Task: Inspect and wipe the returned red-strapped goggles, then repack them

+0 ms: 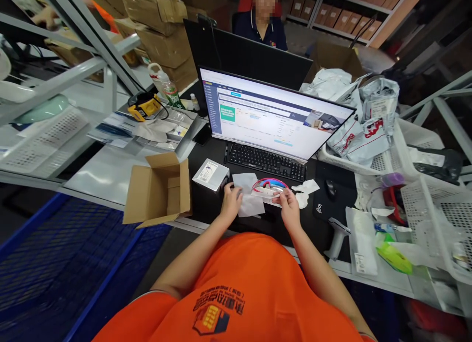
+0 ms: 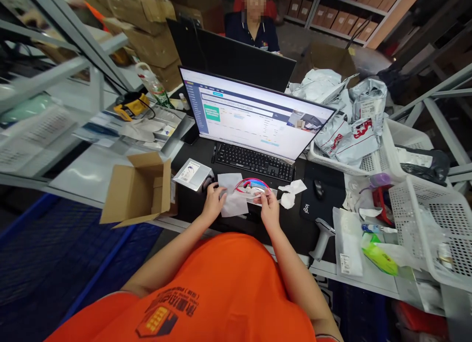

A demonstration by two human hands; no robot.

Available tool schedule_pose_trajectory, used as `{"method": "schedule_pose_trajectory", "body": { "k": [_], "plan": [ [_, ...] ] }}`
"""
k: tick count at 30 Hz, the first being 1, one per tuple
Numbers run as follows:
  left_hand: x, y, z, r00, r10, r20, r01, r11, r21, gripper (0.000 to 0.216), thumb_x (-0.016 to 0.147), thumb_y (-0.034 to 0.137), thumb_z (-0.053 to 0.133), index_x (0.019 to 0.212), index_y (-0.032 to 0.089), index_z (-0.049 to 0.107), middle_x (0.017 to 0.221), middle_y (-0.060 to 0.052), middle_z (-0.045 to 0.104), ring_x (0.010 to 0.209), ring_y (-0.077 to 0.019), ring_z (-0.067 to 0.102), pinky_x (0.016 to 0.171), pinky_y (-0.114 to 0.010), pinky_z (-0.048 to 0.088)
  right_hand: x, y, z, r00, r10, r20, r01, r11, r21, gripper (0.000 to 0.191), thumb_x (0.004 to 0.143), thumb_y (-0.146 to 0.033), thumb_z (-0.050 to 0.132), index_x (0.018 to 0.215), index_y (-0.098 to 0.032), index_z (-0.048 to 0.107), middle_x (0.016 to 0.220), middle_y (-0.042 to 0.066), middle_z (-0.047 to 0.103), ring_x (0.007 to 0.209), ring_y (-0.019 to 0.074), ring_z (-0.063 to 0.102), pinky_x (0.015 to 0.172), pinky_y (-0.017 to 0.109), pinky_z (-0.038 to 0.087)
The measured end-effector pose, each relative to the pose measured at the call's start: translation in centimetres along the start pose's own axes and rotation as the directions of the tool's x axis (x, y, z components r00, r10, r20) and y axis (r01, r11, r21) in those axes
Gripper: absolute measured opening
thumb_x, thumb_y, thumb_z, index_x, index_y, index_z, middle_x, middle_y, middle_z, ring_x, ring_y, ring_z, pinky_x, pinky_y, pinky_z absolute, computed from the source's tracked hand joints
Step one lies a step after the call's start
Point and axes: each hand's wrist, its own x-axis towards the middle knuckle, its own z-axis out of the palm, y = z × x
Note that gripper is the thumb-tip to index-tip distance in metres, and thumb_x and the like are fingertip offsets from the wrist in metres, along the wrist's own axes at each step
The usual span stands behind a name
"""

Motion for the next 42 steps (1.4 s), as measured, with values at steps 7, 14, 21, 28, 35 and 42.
{"method": "schedule_pose_trajectory", "body": {
  "k": [7,14,21,28,35,42],
  "plan": [
    [-3.8,-3.2,-2.8,0.856,0.394,0.335,-0.459,0.878,0.138,0.037,0.092,0.011,0.044,0.118,0.022,0.068,0.143,-0.012,0.055,0.132,-0.0269,0.051,0.114,-0.048,0.038,0.9,2.9,0.8,1.0,0.0,0.012,0.001,0.995,-0.096,0.037,0.09,-0.058,0.053,0.099,-0.022,0.058,0.097,0.009,0.071,0.078,0.0223,0.068,0.084,0.043,0.056],
    [-1.6,-1.8,-2.8,0.712,0.446,0.542,-0.498,0.865,-0.059,0.025,0.092,0.017,0.053,0.104,0.029,0.072,0.127,-0.008,0.069,0.118,-0.0223,0.062,0.106,-0.041,0.044,0.4,2.5,0.2,1.0,-0.012,0.005,0.012,0.997,-0.077,0.035,0.088,-0.053,0.059,0.101,-0.021,0.06,0.092,0.008,0.071,0.079,0.023,0.067,0.086,0.043,0.054],
    [-0.7,0.6,-1.4,0.919,0.268,0.289,-0.288,0.957,0.029,0.018,0.093,0.027,0.054,0.087,0.023,0.071,0.098,-0.009,0.073,0.098,-0.0237,0.065,0.088,-0.035,0.047,-2.9,0.5,-3.9,0.989,-0.042,-0.143,0.052,0.997,0.062,0.031,0.089,-0.052,0.058,0.096,-0.022,0.056,0.099,0.008,0.07,0.073,0.02,0.067,0.078,0.04,0.056],
    [-1.4,0.3,0.3,0.994,0.028,0.104,-0.026,0.999,-0.019,0.021,0.085,0.026,0.067,0.068,0.021,0.056,0.092,-0.005,0.077,0.084,-0.0204,0.071,0.073,-0.028,0.05,-7.0,0.3,-4.1,0.992,-0.063,-0.111,0.08,0.985,0.154,0.029,0.092,-0.05,0.06,0.09,-0.022,0.059,0.096,0.007,0.07,0.084,0.0217,0.068,0.074,0.036,0.057],
    [-1.6,0.8,0.4,0.988,-0.001,0.156,0.019,0.993,-0.115,0.03,0.078,0.03,0.073,0.059,0.02,0.053,0.093,-0.007,0.077,0.091,-0.0224,0.072,0.076,-0.029,0.051,-5.6,0.7,-2.3,0.996,-0.064,-0.057,0.067,0.996,0.06,0.03,0.094,-0.051,0.057,0.091,-0.021,0.06,0.1,0.008,0.072,0.076,0.0209,0.068,0.074,0.037,0.056],
    [-1.8,1.2,0.2,0.977,-0.03,0.211,0.075,0.975,-0.209,0.019,0.081,0.026,0.063,0.066,0.02,0.072,0.098,-0.008,0.077,0.096,-0.024,0.07,0.086,-0.033,0.053,-4.5,1.0,-2.4,0.992,-0.11,-0.057,0.107,0.992,-0.059,0.032,0.096,-0.048,0.054,0.105,-0.019,0.063,0.098,0.009,0.073,0.081,0.0225,0.069,0.083,0.039,0.054]
  ]
}}
